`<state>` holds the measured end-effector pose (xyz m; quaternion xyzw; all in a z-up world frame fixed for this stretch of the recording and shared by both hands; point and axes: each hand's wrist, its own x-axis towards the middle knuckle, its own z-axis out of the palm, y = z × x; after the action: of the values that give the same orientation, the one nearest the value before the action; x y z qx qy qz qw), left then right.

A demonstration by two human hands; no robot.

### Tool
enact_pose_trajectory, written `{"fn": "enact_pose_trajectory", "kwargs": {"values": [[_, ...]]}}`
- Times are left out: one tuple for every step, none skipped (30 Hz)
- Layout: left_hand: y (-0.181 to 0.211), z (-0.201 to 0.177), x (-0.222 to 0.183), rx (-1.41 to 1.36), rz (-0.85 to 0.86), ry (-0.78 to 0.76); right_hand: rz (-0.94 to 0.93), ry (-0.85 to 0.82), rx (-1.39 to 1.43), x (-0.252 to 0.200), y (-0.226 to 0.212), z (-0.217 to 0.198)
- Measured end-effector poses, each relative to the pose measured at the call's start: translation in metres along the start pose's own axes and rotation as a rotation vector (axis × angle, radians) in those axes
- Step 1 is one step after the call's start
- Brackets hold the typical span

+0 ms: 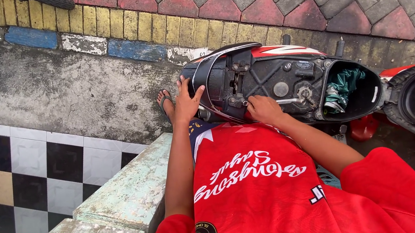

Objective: Using a wrench to loosen and remove bolts from the rear frame and bodywork of a motorcycle.

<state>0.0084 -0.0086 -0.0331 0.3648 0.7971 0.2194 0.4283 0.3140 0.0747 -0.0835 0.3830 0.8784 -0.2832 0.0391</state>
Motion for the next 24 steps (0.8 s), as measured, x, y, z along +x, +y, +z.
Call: {"fn": "enact_pose_trajectory", "kwargs": {"values": [[0.0,-0.001,0.0,0.001,0.001,0.001,-0.001,0.002,0.0,0.005,0.002,-0.001],[0.001,0.0,0.0,-0.01,0.006,0.005,-0.107,0.054,-0.059,0.01,0.005,-0.002],[0.001,0.0,-0.001,-0.021,0.011,0.008,-0.212,0.106,-0.119,0.015,0.008,-0.004],[0.004,-0.001,-0.003,-0.022,0.011,0.01,-0.215,0.106,-0.12,0.018,0.011,-0.005],[0.008,-0.002,-0.005,-0.03,0.017,0.013,-0.288,0.112,-0.185,0.021,0.015,-0.007],[0.011,-0.003,-0.007,-0.037,0.023,0.017,-0.362,0.119,-0.25,0.025,0.018,-0.008],[0.008,-0.003,-0.005,-0.038,0.024,0.019,-0.364,0.12,-0.251,0.032,0.022,-0.009],[0.006,-0.002,-0.004,-0.026,0.018,0.014,-0.461,0.126,-0.303,0.038,0.026,-0.01],[0.004,-0.001,-0.003,-0.014,0.013,0.009,-0.559,0.132,-0.354,0.045,0.03,-0.01],[0.003,-0.001,-0.003,-0.015,0.012,0.01,-0.56,0.131,-0.355,0.05,0.031,-0.01],[0.003,-0.001,-0.002,-0.014,0.018,0.009,-0.626,0.123,-0.379,0.056,0.033,-0.01],[0.002,0.0,-0.002,-0.013,0.022,0.007,-0.693,0.113,-0.402,0.061,0.034,-0.009],[0.005,-0.001,-0.005,-0.014,0.02,0.007,-0.694,0.112,-0.402,0.065,0.038,-0.003],[0.008,-0.003,-0.007,-0.032,0.029,0.008,-0.711,0.083,-0.419,0.07,0.043,0.002],[0.011,-0.004,-0.009,-0.05,0.038,0.009,-0.728,0.054,-0.436,0.074,0.047,0.008],[0.011,-0.004,-0.009,-0.051,0.039,0.008,-0.728,0.054,-0.438,0.075,0.048,0.008],[0.012,-0.004,-0.009,-0.054,0.042,0.011,-0.698,0.004,-0.442,0.075,0.048,0.009],[0.012,-0.004,-0.009,-0.058,0.045,0.014,-0.668,-0.045,-0.447,0.076,0.048,0.009],[0.015,-0.004,-0.011,-0.06,0.045,0.014,-0.668,-0.046,-0.448,0.073,0.038,0.0],[0.017,-0.005,-0.011,-0.054,0.041,0.015,-0.47,-0.252,-0.343,0.071,0.029,-0.009],[0.019,-0.007,-0.012,-0.049,0.038,0.017,-0.266,-0.45,-0.233,0.069,0.019,-0.019],[0.015,-0.005,-0.01,-0.05,0.04,0.019,-0.267,-0.448,-0.235,0.066,0.021,-0.006],[0.011,-0.004,-0.008,-0.045,0.036,0.014,-0.129,-0.487,-0.125,0.063,0.024,0.006],[0.007,-0.002,-0.005,-0.041,0.033,0.01,0.009,-0.522,-0.015,0.061,0.027,0.017]]}}
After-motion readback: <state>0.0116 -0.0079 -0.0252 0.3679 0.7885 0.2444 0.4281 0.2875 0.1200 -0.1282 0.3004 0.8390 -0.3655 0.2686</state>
